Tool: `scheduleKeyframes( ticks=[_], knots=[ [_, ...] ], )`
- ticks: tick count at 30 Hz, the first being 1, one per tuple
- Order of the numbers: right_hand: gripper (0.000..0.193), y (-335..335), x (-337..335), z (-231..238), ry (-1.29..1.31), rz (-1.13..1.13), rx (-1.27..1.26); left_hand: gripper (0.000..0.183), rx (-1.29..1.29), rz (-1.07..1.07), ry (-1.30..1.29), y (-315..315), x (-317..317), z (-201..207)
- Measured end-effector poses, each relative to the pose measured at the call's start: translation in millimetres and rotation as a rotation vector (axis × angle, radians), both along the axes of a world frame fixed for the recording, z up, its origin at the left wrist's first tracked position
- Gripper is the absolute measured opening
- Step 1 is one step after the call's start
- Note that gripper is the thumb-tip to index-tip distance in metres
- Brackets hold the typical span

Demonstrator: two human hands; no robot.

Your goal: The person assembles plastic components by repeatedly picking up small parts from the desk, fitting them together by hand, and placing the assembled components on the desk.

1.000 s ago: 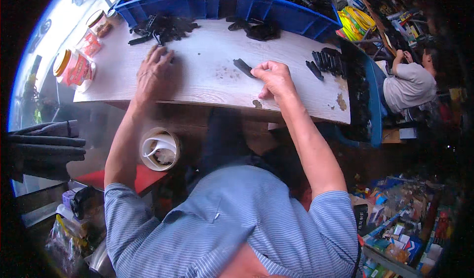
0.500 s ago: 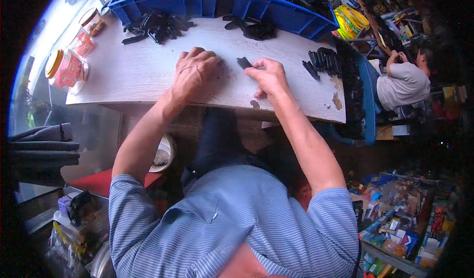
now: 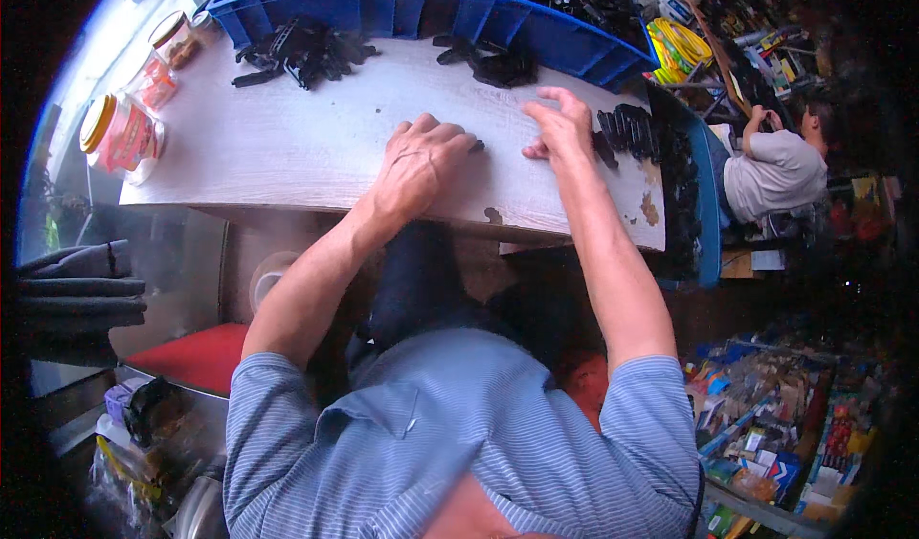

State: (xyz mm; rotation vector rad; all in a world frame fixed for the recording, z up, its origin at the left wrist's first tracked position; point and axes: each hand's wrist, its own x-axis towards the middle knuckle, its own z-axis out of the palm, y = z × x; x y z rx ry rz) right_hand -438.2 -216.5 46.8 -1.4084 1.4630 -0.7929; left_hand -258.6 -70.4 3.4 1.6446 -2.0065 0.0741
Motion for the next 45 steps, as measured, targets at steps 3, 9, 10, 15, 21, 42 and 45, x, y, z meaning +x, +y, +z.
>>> scheduleKeyframes(
  ticks=[3,9,10,15,21,42,45],
  knots=[
    [0.048,-9,27,0,0.18,0.072,-0.042,0.031,-0.056,0.017,0.05,-1,-1,-1],
    [0.044,-4,55,10,0.323,0.112,-0.099,0.026,-0.114,0.061,0.145,-1,1,1],
    [0.041,-3,56,10,0.342,0.136,-0.124,0.026,-0.104,0.057,0.158,0,1,1],
    [0.036,-1,54,8,0.355,0.145,-0.173,0.027,-0.094,0.072,0.212,-1,1,3],
    [0.028,12,25,17,0.089,0.356,0.035,0.041,-0.349,0.143,0.21,2,7,14],
    [0.027,60,17,9,0.118,0.456,0.12,0.024,-0.135,-0.071,0.052,11,16,7],
    [0.024,62,14,4,0.131,0.518,-0.015,0.029,-0.077,-0.041,-0.029,16,9,11]
  ],
)
